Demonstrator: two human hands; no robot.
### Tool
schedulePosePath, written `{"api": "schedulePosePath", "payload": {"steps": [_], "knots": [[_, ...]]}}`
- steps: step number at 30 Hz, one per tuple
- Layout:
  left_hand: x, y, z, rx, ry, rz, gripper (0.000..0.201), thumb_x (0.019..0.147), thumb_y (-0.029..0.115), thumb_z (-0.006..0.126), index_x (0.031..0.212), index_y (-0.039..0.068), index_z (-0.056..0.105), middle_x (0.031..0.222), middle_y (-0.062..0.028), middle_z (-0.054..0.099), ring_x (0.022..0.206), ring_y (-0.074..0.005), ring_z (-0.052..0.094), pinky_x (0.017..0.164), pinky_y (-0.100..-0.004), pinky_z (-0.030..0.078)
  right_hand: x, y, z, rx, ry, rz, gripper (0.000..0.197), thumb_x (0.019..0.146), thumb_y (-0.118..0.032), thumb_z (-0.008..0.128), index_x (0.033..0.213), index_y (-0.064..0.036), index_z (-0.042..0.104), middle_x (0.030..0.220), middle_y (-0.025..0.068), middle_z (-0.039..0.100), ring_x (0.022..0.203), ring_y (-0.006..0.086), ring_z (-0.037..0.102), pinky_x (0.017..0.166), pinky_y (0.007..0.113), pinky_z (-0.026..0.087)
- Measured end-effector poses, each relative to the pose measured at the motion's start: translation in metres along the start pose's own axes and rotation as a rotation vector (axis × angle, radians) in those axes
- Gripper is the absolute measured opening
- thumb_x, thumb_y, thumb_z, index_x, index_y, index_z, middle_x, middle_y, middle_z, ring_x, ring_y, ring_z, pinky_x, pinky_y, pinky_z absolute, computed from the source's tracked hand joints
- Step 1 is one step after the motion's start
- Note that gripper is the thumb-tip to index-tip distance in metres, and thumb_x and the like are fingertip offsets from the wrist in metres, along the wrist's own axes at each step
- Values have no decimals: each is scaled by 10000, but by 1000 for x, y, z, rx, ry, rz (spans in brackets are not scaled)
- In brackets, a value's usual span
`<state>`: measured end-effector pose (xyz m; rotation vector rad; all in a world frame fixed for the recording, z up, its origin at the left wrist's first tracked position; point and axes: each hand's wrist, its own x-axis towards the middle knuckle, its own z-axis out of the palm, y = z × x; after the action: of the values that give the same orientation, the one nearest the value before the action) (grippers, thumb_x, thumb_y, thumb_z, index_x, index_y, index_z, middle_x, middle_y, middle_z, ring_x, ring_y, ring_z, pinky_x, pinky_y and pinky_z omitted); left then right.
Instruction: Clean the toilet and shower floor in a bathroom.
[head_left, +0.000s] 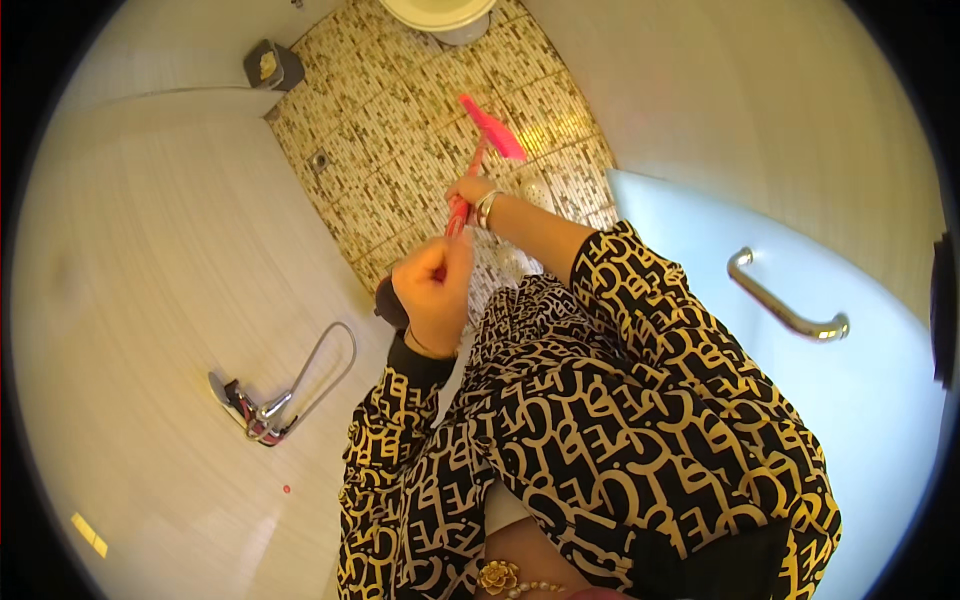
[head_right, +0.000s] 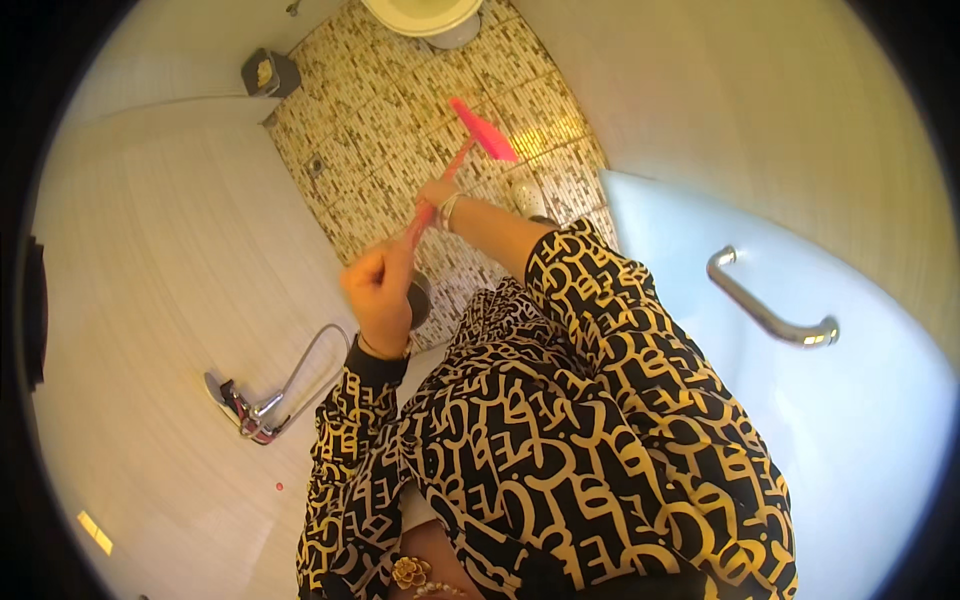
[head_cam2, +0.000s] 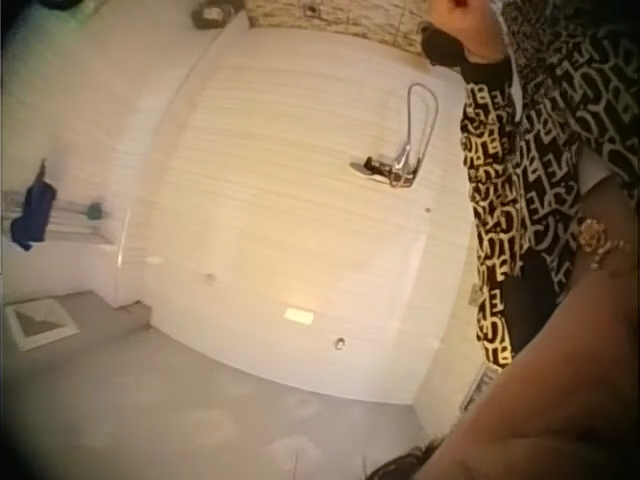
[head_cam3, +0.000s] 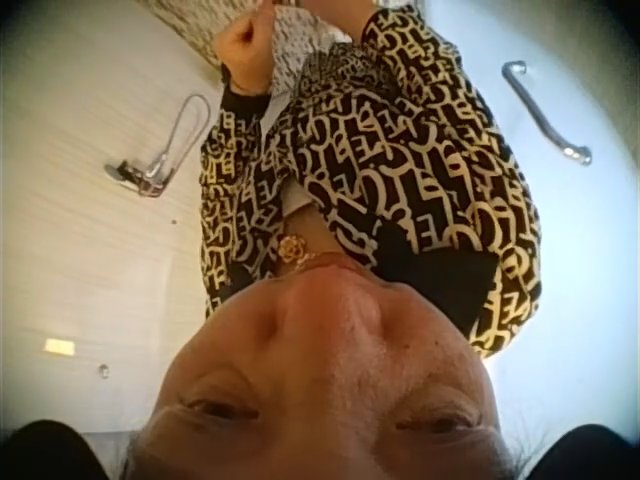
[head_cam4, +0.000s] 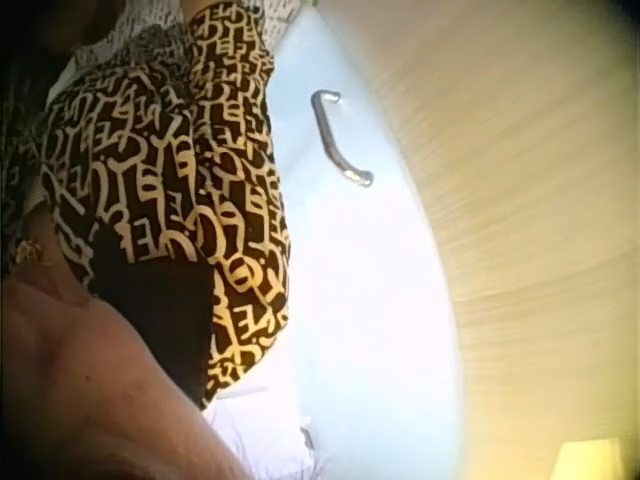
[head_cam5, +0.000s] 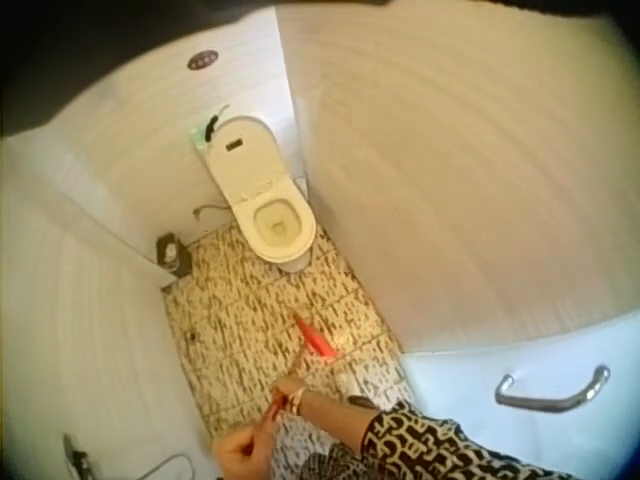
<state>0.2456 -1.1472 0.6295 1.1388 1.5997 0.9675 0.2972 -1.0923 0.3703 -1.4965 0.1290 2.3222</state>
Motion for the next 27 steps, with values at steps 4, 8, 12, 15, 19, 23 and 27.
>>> {"api": "schedulePosePath", "payload": {"steps": [4,8,12,15,19,23,27], "knots": [[33,37,37,-67,-222,304,267,724,-59,665,597,17,443,559,-57,438,476,-132,383,448,-263,287,-6,-50,-39,-230,3,-153,225,780,-224,606,783,1,621,628,112,605,600,275,609,514,417,475],[62,38,51,-163,-275,532,199,716,-72,658,667,20,488,634,-75,492,584,-159,473,574,-308,412,-37,-106,-57,-285,143,-130,227,765,-229,612,709,-9,603,634,115,608,479,242,573,451,390,456],[95,4,66,-229,-111,-205,108,809,-47,565,711,-18,530,721,-25,550,640,-82,475,695,-257,441,59,-124,-99,-115,301,-70,204,757,-219,603,715,-20,620,670,132,633,549,257,613,486,389,474],[123,5,73,-267,44,-105,158,827,-1,596,675,-9,553,595,7,501,560,-42,419,522,-208,328,103,-129,-96,-1000,219,-512,143,744,-169,577,706,-33,600,645,136,603,555,255,589,485,381,463],[125,37,61,-46,62,-170,160,832,-26,568,679,-2,526,621,-10,517,591,-69,448,626,-236,407,101,-106,-58,-1304,-86,-1002,143,754,-139,572,668,-26,584,585,127,578,486,239,556,444,376,440],[109,46,39,-212,33,349,174,741,-92,634,881,-21,559,808,-44,559,688,-83,484,584,-206,396,39,-126,9,-746,-4,-378,194,755,-176,608,661,-8,593,582,119,585,478,238,560,446,364,446],[135,10,72,-92,-11,303,120,770,-68,636,854,-23,562,801,-49,568,728,-102,515,634,-222,425,37,-186,-34,-697,54,-154,184,767,-174,584,666,-20,589,587,119,581,483,244,576,434,378,447]]}}
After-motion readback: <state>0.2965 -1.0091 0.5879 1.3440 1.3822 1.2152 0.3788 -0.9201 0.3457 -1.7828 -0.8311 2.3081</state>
